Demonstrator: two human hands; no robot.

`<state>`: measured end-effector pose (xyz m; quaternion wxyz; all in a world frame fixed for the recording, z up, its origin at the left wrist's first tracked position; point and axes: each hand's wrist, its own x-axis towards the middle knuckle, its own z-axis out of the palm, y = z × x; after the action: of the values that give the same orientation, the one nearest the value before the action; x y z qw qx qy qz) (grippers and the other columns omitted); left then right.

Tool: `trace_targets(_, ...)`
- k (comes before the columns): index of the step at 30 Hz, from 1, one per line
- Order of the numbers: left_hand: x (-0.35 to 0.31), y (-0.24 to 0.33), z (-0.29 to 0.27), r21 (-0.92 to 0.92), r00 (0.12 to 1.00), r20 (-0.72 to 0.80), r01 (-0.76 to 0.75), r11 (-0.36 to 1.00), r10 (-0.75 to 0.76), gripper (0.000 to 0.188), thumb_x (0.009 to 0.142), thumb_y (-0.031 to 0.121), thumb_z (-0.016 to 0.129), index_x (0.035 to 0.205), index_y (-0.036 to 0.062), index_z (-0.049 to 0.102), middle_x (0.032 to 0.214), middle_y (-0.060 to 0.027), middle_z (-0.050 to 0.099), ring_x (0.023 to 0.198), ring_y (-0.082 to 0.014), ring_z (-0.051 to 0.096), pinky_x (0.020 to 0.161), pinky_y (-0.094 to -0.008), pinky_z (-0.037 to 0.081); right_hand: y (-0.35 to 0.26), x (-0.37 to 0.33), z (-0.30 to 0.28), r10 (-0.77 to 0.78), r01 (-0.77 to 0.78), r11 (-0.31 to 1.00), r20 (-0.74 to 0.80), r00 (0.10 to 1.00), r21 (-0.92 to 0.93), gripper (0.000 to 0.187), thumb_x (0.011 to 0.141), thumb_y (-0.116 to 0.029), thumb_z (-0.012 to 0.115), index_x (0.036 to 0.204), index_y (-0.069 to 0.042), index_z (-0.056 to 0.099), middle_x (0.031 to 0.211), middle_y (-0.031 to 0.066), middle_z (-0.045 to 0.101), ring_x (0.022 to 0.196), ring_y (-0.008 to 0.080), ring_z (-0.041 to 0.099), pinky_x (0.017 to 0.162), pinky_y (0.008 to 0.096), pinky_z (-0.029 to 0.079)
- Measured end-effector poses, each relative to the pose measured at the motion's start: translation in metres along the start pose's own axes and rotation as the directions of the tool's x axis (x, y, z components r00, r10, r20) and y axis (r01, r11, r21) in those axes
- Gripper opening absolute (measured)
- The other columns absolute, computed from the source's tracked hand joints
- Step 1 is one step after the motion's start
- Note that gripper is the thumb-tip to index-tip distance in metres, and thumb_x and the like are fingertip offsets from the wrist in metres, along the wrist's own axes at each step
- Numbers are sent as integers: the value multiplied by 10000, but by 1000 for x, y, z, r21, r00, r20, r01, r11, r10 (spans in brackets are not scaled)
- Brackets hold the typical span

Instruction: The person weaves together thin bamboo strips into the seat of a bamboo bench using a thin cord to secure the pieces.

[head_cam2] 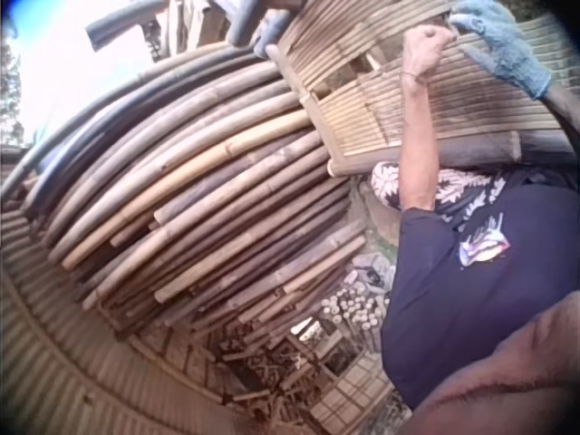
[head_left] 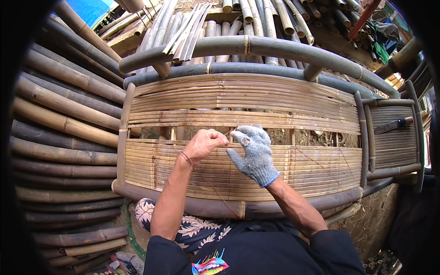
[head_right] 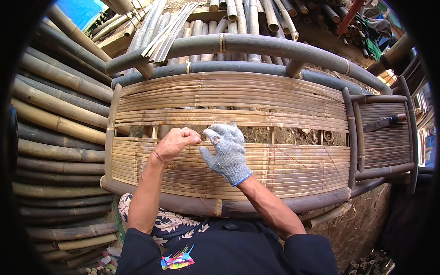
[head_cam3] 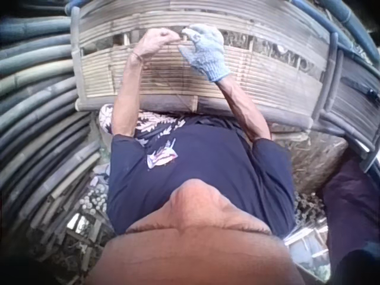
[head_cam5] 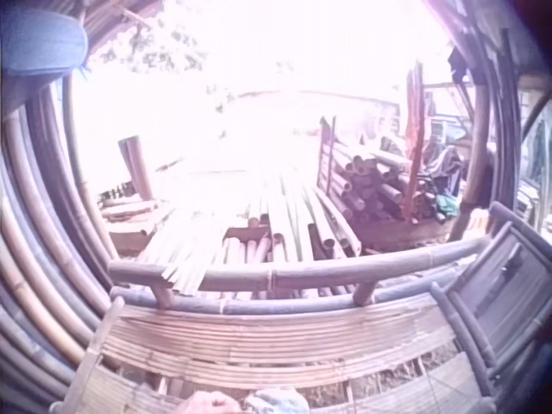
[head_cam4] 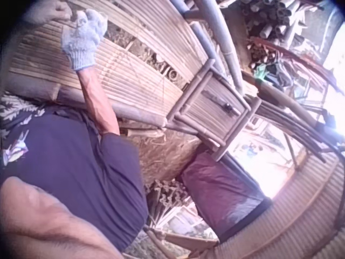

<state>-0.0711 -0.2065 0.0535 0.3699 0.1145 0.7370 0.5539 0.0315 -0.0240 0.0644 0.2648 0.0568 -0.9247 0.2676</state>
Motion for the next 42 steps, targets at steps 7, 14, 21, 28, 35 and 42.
trace_targets(7,-15,-10,11,511,911,-277,-130,850,306,418,942,233,691,1274,-14,633,1259,-148,646,950,-216,662,874,-333,540,-19,-15,-156,296,-658,381,588,753,650,102,902,-69,727,844,4,684,683,84,668,512,169,591,625,289,544)
trace_targets(14,-80,39,146,504,625,314,-748,433,714,188,983,258,623,929,79,647,846,-60,628,785,-256,663,669,-383,538,74,-107,-366,333,365,425,-517,788,829,255,1034,-262,501,954,-38,590,751,26,535,657,147,520,804,387,511)
trace_targets(21,-158,32,197,418,368,367,-886,203,854,212,945,227,646,829,71,559,788,-58,501,718,-218,544,664,-350,470,16,-50,-95,352,-960,200,900,255,194,609,1009,-574,520,1125,14,632,849,181,729,599,220,683,579,325,568)
trace_targets(28,-144,14,112,395,531,-202,-724,565,823,375,994,245,590,1252,-26,618,1125,-168,665,898,-243,675,823,-361,554,9,14,-36,64,-87,944,81,995,318,371,1017,-269,559,843,38,676,861,131,716,812,213,697,814,400,540)
trace_targets(35,6,-90,30,891,752,-203,-124,437,627,311,1003,320,526,1094,83,707,1077,-134,715,1005,-294,675,1074,-495,382,-1,68,-94,182,-376,891,561,807,252,508,1062,-370,472,823,20,694,863,219,745,598,330,691,607,452,561)
trace_targets(42,24,-87,41,854,702,-245,-171,492,669,317,969,335,588,782,119,726,780,-59,724,795,-236,677,968,-484,402,9,-66,-34,-150,-78,953,682,715,292,405,1045,-342,434,847,-16,570,772,181,642,632,394,639,579,488,538)
